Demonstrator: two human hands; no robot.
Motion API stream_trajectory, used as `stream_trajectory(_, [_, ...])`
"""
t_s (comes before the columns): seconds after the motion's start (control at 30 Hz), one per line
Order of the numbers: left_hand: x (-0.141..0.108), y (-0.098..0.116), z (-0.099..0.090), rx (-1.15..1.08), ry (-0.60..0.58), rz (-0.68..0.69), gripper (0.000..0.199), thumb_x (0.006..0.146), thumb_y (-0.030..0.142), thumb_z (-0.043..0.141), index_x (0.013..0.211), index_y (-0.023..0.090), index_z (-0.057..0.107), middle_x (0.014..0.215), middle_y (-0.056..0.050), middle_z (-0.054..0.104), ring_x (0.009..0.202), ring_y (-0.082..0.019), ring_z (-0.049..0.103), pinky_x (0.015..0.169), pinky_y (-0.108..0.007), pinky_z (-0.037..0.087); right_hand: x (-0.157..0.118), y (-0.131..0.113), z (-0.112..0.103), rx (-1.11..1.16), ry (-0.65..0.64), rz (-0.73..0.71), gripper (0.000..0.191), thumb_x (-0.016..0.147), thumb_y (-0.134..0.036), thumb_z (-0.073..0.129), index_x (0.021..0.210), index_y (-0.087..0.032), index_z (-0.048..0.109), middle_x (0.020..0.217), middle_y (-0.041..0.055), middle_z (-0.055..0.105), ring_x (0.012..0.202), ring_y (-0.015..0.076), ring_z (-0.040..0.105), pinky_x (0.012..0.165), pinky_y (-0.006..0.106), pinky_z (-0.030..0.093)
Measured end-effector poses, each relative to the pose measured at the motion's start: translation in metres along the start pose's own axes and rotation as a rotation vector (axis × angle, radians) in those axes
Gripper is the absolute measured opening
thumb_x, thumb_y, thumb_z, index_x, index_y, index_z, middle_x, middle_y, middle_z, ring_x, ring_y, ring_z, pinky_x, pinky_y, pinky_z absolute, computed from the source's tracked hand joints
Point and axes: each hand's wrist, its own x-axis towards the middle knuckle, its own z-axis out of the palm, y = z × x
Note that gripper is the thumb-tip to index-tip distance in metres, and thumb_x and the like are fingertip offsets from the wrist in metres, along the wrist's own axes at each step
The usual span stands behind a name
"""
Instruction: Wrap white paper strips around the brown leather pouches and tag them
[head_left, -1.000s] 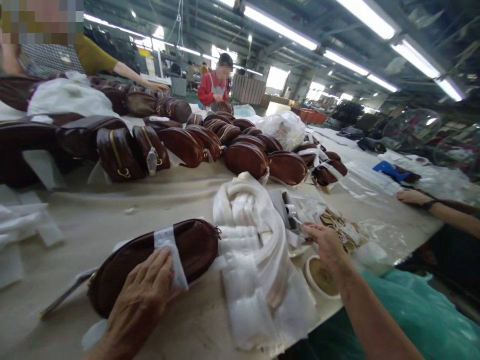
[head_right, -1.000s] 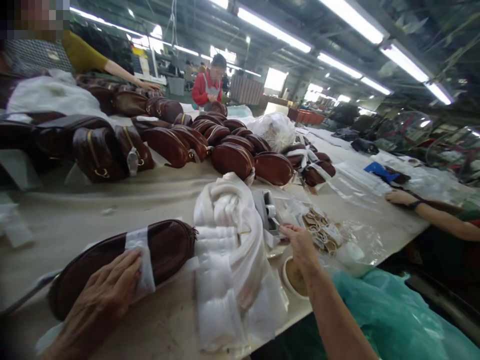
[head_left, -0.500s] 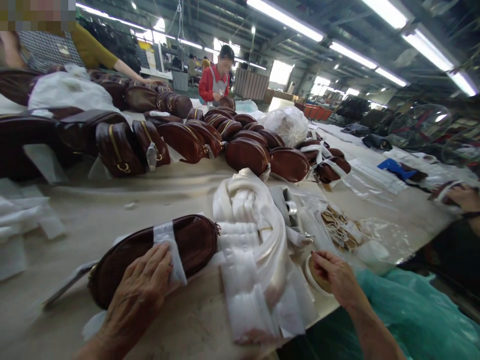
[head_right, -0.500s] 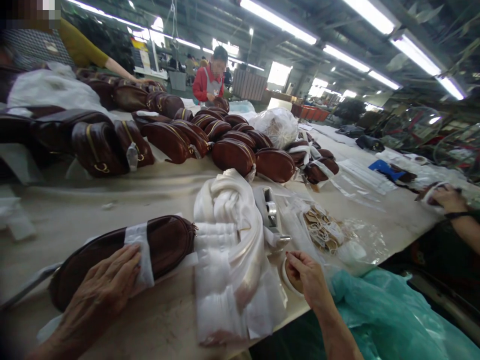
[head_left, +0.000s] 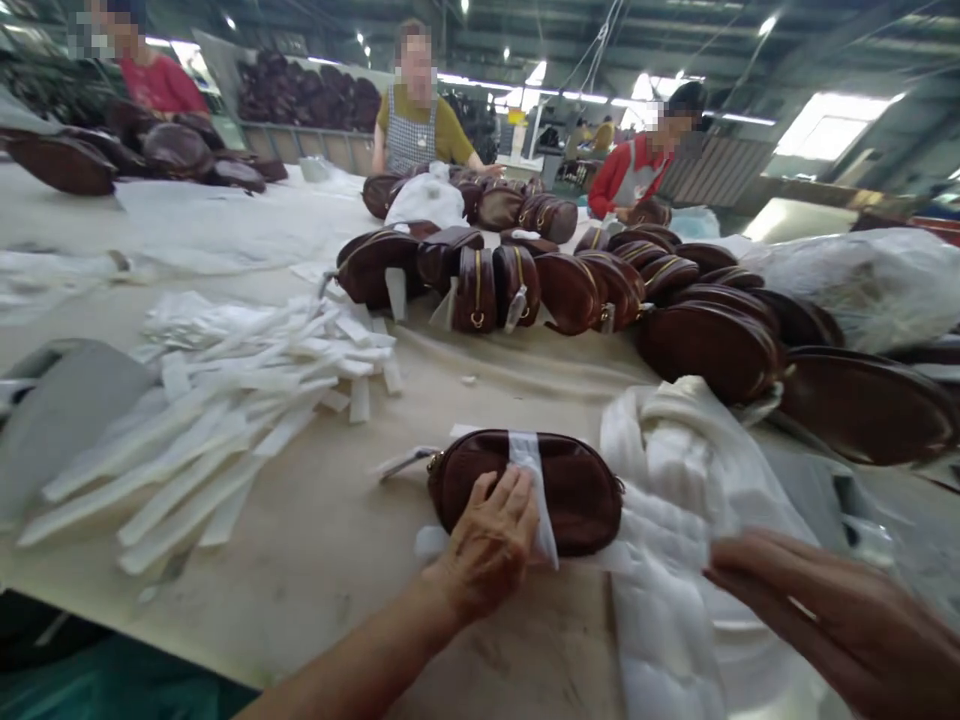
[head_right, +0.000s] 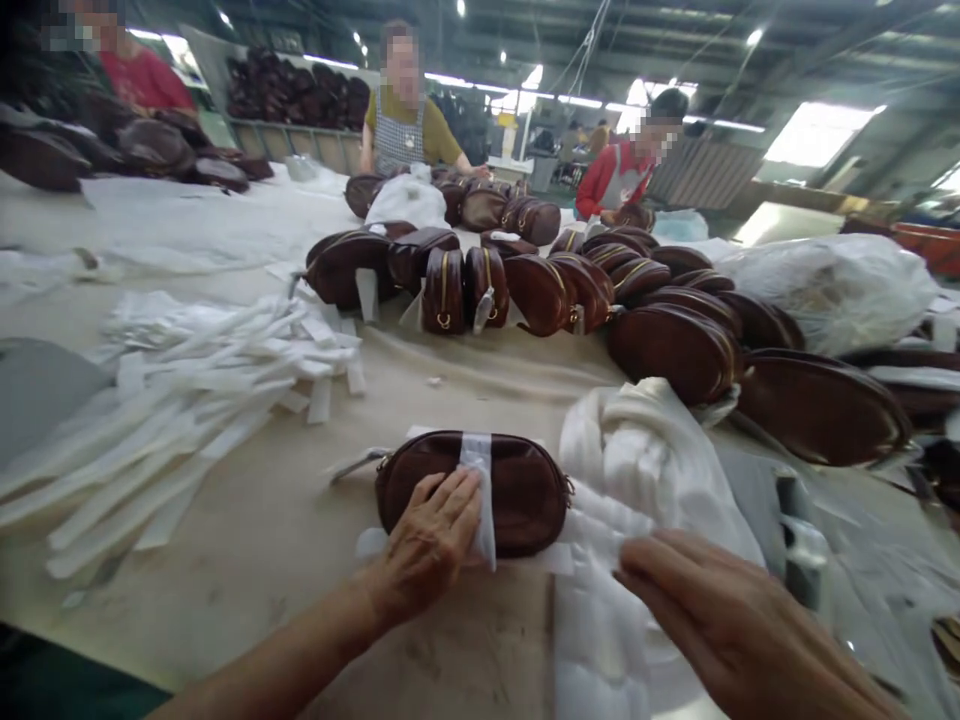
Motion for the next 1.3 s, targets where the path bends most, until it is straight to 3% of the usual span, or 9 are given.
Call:
stream_trajectory(0.13, [-0.002, 0.001, -0.001, -0.024, 0.003, 0.0, 0.034, 0.09, 0.018, 0.035, 0.114, 0.008, 0.057, 0.128, -0.014, 0.053, 0.121, -0.026, 0.045, 0.1, -0.042, 0.03, 0.122, -0.044, 0.016, -0.123, -0.313, -0.312, 0.028, 0.091, -0.017, 0.04, 0.068, -0.019, 0.056, 0.063, 0.0009, 0.056, 0.055, 0.0121, 0.049, 0.054, 0.024, 0.034])
stream_trajectory(0.23, [-0.002, 0.001, 0.002, -0.049, 0.036, -0.016, 0.035, 0.09, 0.018, 0.034, 0.115, 0.007, 0.056, 0.127, -0.014, 0.054, 0.121, -0.027, 0.045, 0.1, -0.042, 0.03, 0.172, -0.047, 0.042, -0.213, -0.486, -0.376, 0.022, 0.086, -0.009, 0.045, 0.073, -0.018, 0.06, 0.067, 0.0016, 0.059, 0.06, 0.0118, 0.05, 0.057, 0.024, 0.031])
stream_trajectory(0.43, [-0.002, 0.0, 0.004, -0.086, 0.041, -0.039, 0.038, 0.09, 0.019, 0.032, 0.117, 0.008, 0.056, 0.128, -0.014, 0.052, 0.122, -0.029, 0.044, 0.101, -0.043, 0.028, 0.211, -0.031, 0.076, -0.11, -0.685, -0.345, 0.017, 0.081, -0.011, 0.052, 0.075, -0.02, 0.066, 0.07, 0.0002, 0.061, 0.063, 0.011, 0.053, 0.059, 0.021, 0.031])
stream_trajectory(0.53, [-0.002, 0.0, 0.003, -0.082, 0.008, -0.032, 0.039, 0.09, 0.017, 0.029, 0.115, 0.009, 0.058, 0.128, -0.015, 0.052, 0.122, -0.029, 0.044, 0.101, -0.043, 0.028, 0.223, -0.02, 0.084, 0.022, -0.708, -0.167, 0.004, 0.075, -0.022, 0.063, 0.078, -0.02, 0.063, 0.064, -0.0038, 0.057, 0.06, 0.01, 0.051, 0.056, 0.02, 0.032])
stream_trajectory(0.67, [-0.003, -0.001, 0.002, -0.084, 0.012, -0.029, 0.039, 0.09, 0.016, 0.028, 0.113, 0.008, 0.059, 0.126, -0.016, 0.053, 0.121, -0.029, 0.045, 0.1, -0.043, 0.029, 0.234, 0.001, 0.09, 0.091, -0.632, 0.031, 0.028, 0.061, -0.032, 0.075, 0.08, -0.019, 0.058, 0.057, -0.008, 0.051, 0.051, 0.0088, 0.043, 0.049, 0.019, 0.031])
stream_trajectory(0.8, [-0.004, -0.002, 0.002, -0.104, -0.012, -0.016, 0.038, 0.09, 0.017, 0.031, 0.117, 0.007, 0.055, 0.128, -0.015, 0.051, 0.123, -0.03, 0.042, 0.1, -0.044, 0.031, 0.219, 0.009, 0.083, 0.081, -0.414, 0.031, 0.01, 0.075, -0.027, 0.061, 0.076, -0.017, 0.06, 0.062, -0.0031, 0.056, 0.058, 0.0111, 0.049, 0.057, 0.022, 0.038])
stream_trajectory(1.03, [-0.003, -0.001, 0.008, -0.177, 0.068, -0.079, 0.024, 0.089, 0.017, 0.039, 0.101, 0.009, 0.058, 0.11, -0.014, 0.055, 0.108, -0.026, 0.05, 0.097, -0.041, 0.038, 0.126, -0.033, 0.111, -0.005, 0.088, -0.424, 0.029, 0.087, -0.013, 0.042, 0.105, -0.016, 0.065, 0.102, 0.0112, 0.067, 0.098, 0.0228, 0.057, 0.086, 0.038, 0.045])
stream_trajectory(1.17, [-0.003, 0.001, 0.002, -0.199, 0.171, -0.054, 0.016, 0.089, 0.013, 0.039, 0.09, 0.011, 0.055, 0.099, -0.013, 0.057, 0.097, -0.023, 0.053, 0.092, -0.039, 0.042, 0.083, -0.052, 0.119, 0.01, 0.152, -0.332, 0.04, 0.081, -0.007, 0.041, 0.116, -0.015, 0.059, 0.116, 0.0122, 0.064, 0.109, 0.0236, 0.054, 0.091, 0.043, 0.043])
stream_trajectory(1.3, [-0.007, -0.005, 0.003, -0.158, 0.274, -0.021, 0.011, 0.09, 0.016, 0.043, 0.093, 0.014, 0.053, 0.095, -0.01, 0.058, 0.093, -0.022, 0.055, 0.086, -0.036, 0.043, 0.043, -0.051, 0.082, 0.08, 0.251, -0.237, 0.032, 0.079, -0.008, 0.046, 0.102, -0.022, 0.063, 0.095, 0.0041, 0.071, 0.097, 0.0176, 0.06, 0.091, 0.038, 0.044])
